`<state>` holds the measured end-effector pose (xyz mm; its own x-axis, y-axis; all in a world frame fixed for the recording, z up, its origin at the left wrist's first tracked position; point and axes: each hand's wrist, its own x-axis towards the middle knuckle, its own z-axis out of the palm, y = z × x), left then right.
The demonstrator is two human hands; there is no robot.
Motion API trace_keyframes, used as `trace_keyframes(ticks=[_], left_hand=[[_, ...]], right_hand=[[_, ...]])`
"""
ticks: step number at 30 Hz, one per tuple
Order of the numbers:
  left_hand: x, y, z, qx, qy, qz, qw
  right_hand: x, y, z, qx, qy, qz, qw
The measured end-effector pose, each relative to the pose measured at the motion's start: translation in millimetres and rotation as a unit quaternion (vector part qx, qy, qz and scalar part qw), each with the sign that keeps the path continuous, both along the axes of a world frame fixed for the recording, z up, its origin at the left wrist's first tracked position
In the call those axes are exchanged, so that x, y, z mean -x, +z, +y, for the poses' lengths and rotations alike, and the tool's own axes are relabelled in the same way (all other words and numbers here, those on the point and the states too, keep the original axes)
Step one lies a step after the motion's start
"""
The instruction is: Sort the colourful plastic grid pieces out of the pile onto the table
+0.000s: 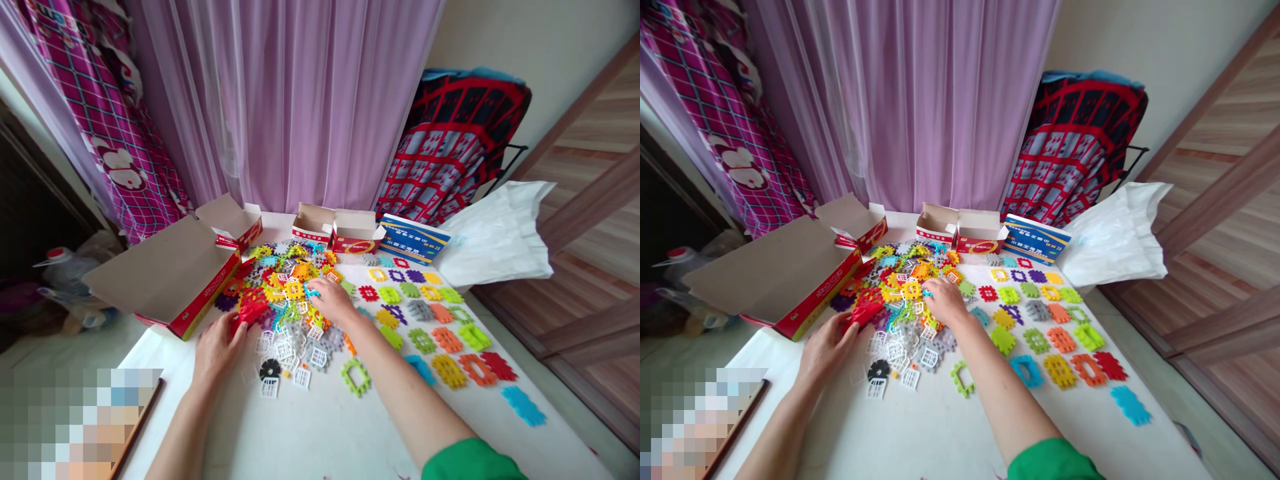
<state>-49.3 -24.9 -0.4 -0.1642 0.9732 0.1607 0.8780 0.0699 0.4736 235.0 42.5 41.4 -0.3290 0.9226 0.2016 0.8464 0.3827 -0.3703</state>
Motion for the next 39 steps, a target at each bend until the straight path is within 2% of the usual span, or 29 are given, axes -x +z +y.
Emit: trace_keyframes(ticks=[5, 9, 13, 17, 19, 22, 24, 27, 29, 31, 35, 39], left_hand=[[-2, 4.0, -6, -0.005, 0.062, 0.073, 0.995], [-1, -0.1, -7, -0.007, 0.070, 0.092, 0.993], [-2, -3.1, -7, -0.013, 0.064, 0.098, 0.993], [-2, -2.0, -7, 0.003, 0.065, 0.086, 0.994], [-1, -0.5, -8, -0.008, 0.070, 0.083, 0.994], [-3, 3.8, -10, -0.094, 0.069, 0.091, 0.989], [-11, 8.0, -12, -0.166, 0.042, 0.080, 0.982], [-34, 13.7, -13, -0.191, -0.053, -0.013, 0.980], [-60, 15.9, -14, -0.135, -0.120, -0.115, 0.977], [-89, 16.3, -14, -0.051, -0.166, -0.213, 0.961], [-148, 14.0, -16, 0.055, -0.216, -0.349, 0.910], [-184, 11.5, -22, 0.130, -0.211, -0.456, 0.854]], right_hand=[[25, 3.1, 22, 0.020, 0.046, -0.083, 0.995], [31, 3.1, 27, 0.039, 0.056, -0.106, 0.992], [33, 3.8, 25, 0.016, 0.042, -0.109, 0.993], [26, 7.1, 15, -0.014, 0.001, -0.068, 0.998], [14, 9.2, 5, -0.026, -0.043, -0.036, 0.998], [-14, 9.5, -22, -0.071, -0.128, 0.004, 0.989], [-33, 5.6, -45, -0.118, -0.169, 0.024, 0.978], [-53, -7.2, -83, -0.183, -0.161, 0.049, 0.969], [-58, -17.7, -104, -0.210, -0.144, 0.060, 0.965], [-59, -26.4, -118, -0.221, -0.151, 0.068, 0.961], [-57, -32.7, -134, -0.237, -0.164, 0.098, 0.953], [-57, -31.9, -144, -0.257, -0.154, 0.122, 0.946]])
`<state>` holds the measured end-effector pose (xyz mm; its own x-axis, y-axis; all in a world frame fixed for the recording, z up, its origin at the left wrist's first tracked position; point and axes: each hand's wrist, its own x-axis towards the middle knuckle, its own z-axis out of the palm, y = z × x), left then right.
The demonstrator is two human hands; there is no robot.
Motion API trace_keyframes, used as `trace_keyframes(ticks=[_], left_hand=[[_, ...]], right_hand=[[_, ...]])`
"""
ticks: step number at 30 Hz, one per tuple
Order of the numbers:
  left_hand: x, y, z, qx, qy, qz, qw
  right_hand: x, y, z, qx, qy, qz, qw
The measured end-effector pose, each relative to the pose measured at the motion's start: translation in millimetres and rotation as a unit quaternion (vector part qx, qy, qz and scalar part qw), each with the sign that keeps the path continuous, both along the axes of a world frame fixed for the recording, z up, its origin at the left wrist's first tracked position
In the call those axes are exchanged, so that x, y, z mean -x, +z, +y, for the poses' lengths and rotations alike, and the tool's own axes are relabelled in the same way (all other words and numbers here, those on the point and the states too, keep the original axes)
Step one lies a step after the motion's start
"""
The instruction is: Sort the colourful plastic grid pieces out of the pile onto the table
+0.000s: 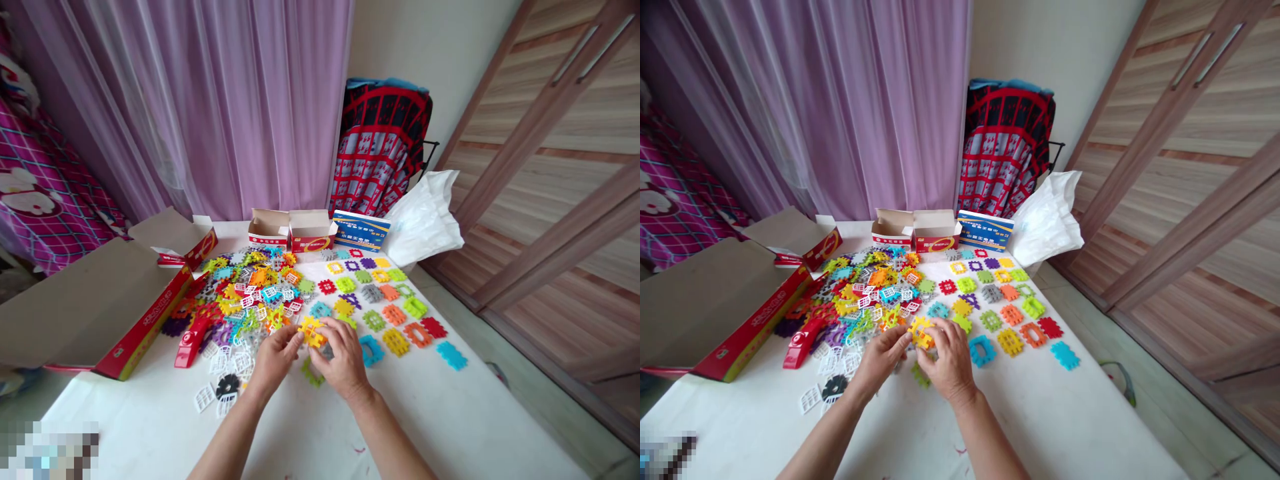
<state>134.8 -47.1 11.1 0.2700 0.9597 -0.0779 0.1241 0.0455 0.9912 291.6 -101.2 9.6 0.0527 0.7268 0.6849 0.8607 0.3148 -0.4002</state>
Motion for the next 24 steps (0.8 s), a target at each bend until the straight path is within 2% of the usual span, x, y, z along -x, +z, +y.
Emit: trace_keyframes(ticks=[2, 5, 11, 17, 20, 22, 24], left_hand=[[-8, -0.2, -4, 0.034, 0.017, -0.042, 0.998], [-9, 1.5, -9, 0.059, 0.022, -0.048, 0.997], [-3, 2.3, -11, 0.061, -0.003, -0.009, 0.998], [-10, 6.3, -7, 0.050, -0.011, 0.000, 0.999], [-12, 9.3, -7, 0.013, -0.011, 0.019, 1.000], [-8, 8.5, -7, -0.050, 0.030, 0.036, 0.998], [3, 4.8, -7, -0.133, 0.094, 0.066, 0.984]], right_hand=[[-1, -1.4, -5, -0.008, 0.007, 0.007, 1.000], [-3, -5.8, -12, -0.003, 0.013, 0.010, 1.000], [-10, -9.3, -18, 0.022, 0.015, 0.007, 1.000], [-13, -7.0, -20, 0.021, 0.017, 0.000, 1.000], [-19, -8.6, -19, 0.002, -0.013, 0.010, 1.000], [-33, -10.6, -17, -0.021, -0.056, 0.035, 0.998], [-56, -13.9, -15, -0.054, -0.129, 0.092, 0.986]])
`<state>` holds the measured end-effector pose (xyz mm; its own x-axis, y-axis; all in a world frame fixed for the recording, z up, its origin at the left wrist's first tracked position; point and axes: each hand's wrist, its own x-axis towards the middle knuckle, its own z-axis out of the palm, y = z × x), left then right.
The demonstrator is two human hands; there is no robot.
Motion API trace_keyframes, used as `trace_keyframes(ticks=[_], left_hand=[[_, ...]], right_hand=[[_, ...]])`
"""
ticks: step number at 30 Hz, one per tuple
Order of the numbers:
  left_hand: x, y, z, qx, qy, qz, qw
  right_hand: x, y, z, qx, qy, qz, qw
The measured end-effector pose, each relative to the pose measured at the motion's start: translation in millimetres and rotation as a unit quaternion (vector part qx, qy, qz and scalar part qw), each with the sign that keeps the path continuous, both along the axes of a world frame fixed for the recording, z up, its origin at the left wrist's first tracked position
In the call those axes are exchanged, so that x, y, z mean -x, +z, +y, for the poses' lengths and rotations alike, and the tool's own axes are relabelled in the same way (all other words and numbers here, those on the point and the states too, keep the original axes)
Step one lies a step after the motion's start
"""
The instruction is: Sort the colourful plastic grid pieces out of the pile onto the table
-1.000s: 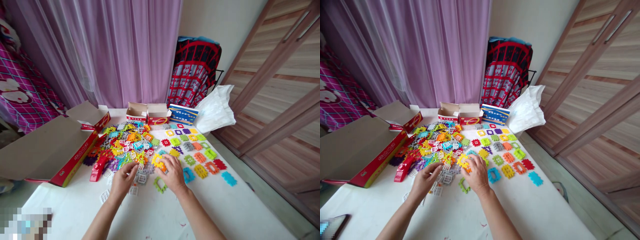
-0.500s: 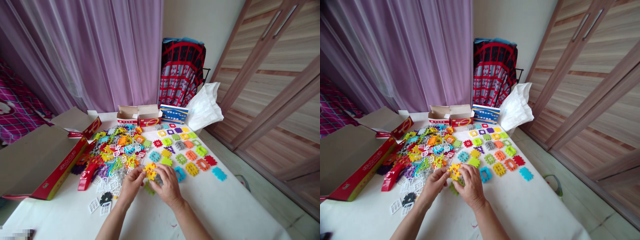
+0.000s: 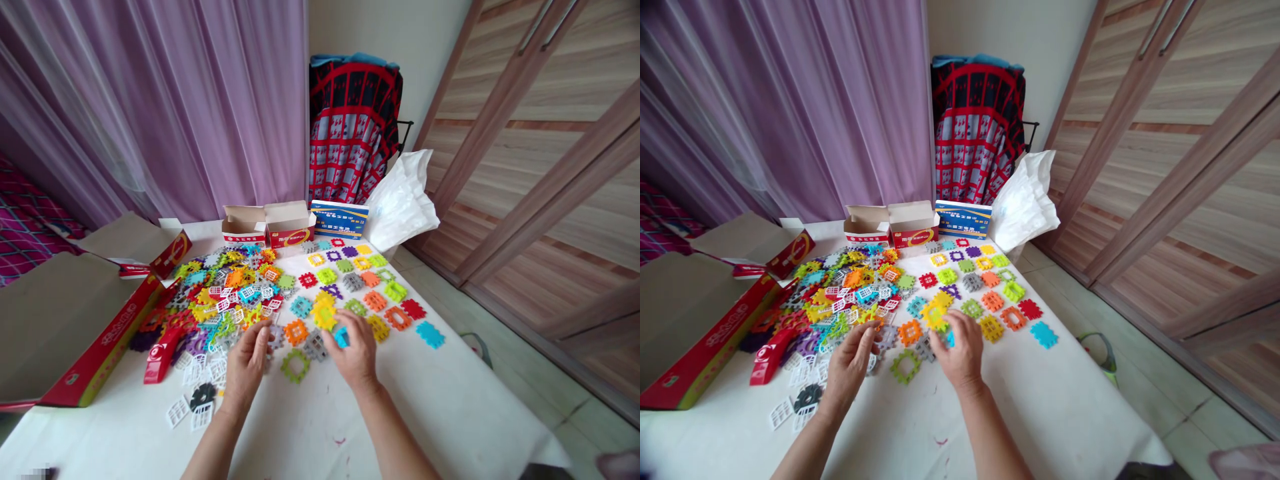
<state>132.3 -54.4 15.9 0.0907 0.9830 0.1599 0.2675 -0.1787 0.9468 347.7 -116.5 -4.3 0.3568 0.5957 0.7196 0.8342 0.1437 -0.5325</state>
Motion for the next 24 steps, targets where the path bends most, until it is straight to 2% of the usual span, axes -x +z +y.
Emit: trace_keyframes(ticks=[3, 5, 8, 12, 15, 18, 21, 24], left_hand=[[21, -9.8, 0, -0.097, 0.075, 0.067, 0.990], [33, -17.0, -1, -0.124, 0.093, 0.101, 0.983], [40, -24.7, -3, -0.156, 0.081, 0.140, 0.974], [37, -27.5, -3, -0.206, 0.042, 0.171, 0.963], [35, -26.9, -2, -0.228, 0.037, 0.167, 0.959], [34, -26.2, -2, -0.239, 0.037, 0.160, 0.957], [36, -27.1, -2, -0.238, 0.032, 0.150, 0.959], [38, -30.6, -3, -0.235, 0.033, 0.139, 0.962]], right_hand=[[-42, -8.2, 1, -0.045, -0.141, 0.121, 0.981], [-63, -15.6, 0, -0.048, -0.191, 0.164, 0.967], [-75, -26.4, -3, -0.034, -0.188, 0.170, 0.967], [-69, -29.1, 0, -0.024, -0.167, 0.147, 0.975], [-61, -15.7, 16, -0.013, -0.145, 0.101, 0.984], [-52, 6.9, 50, 0.036, -0.077, 0.021, 0.996], [-38, 27.4, 95, 0.153, -0.058, -0.038, 0.986], [-25, 36.9, 139, 0.284, -0.064, -0.069, 0.954]])
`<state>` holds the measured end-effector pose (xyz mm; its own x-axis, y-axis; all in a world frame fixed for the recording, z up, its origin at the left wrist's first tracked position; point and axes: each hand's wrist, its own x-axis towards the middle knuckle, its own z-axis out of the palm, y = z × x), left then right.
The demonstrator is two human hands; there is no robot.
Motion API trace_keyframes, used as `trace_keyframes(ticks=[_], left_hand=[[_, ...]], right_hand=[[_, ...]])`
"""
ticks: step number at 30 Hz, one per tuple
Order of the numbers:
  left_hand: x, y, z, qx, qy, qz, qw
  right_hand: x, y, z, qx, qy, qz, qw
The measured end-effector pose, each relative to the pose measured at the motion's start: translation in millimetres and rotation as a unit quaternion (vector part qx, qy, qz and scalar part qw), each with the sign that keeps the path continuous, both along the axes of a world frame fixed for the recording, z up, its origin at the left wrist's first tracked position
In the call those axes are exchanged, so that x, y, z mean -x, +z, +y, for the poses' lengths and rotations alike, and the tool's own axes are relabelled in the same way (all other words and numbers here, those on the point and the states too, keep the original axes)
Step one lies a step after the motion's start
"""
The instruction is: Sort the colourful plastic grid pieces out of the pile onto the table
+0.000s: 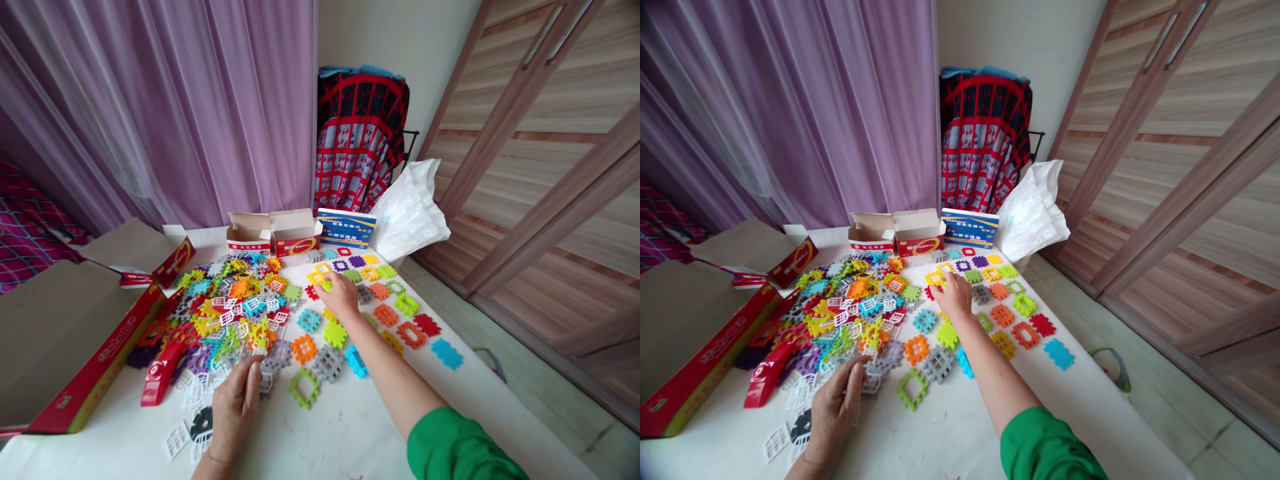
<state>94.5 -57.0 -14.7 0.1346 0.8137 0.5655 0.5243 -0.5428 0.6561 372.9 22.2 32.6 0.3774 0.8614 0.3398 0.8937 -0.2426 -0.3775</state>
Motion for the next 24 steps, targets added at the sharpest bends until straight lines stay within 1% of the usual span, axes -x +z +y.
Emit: trace_keyframes(ticks=[1, 3, 6, 9, 12, 16, 21, 24], left_hand=[[1, -1.5, 0, 0.002, 0.000, -0.001, 1.000], [2, -4.2, 1, 0.009, -0.002, -0.001, 1.000], [3, -6.4, 2, 0.009, -0.007, -0.004, 1.000], [3, -7.2, 3, 0.001, -0.009, -0.005, 1.000], [3, -7.5, 2, 0.009, -0.015, 0.001, 1.000], [2, -5.9, 1, 0.025, -0.010, -0.015, 1.000], [1, 0.6, -1, 0.075, 0.019, -0.070, 0.995], [8, 7.1, 5, 0.096, 0.058, -0.126, 0.986]], right_hand=[[3, 0.4, 13, 0.033, -0.002, -0.007, 0.999], [8, -2.0, 34, 0.075, -0.005, -0.016, 0.997], [11, -9.4, 57, 0.100, -0.010, -0.024, 0.995], [13, -15.8, 70, 0.118, -0.011, -0.044, 0.992], [15, -19.3, 76, 0.140, -0.016, -0.057, 0.988], [14, -20.6, 77, 0.159, -0.010, -0.064, 0.985], [12, -16.4, 73, 0.162, 0.002, -0.071, 0.984], [17, -10.2, 68, 0.151, 0.024, -0.077, 0.985]])
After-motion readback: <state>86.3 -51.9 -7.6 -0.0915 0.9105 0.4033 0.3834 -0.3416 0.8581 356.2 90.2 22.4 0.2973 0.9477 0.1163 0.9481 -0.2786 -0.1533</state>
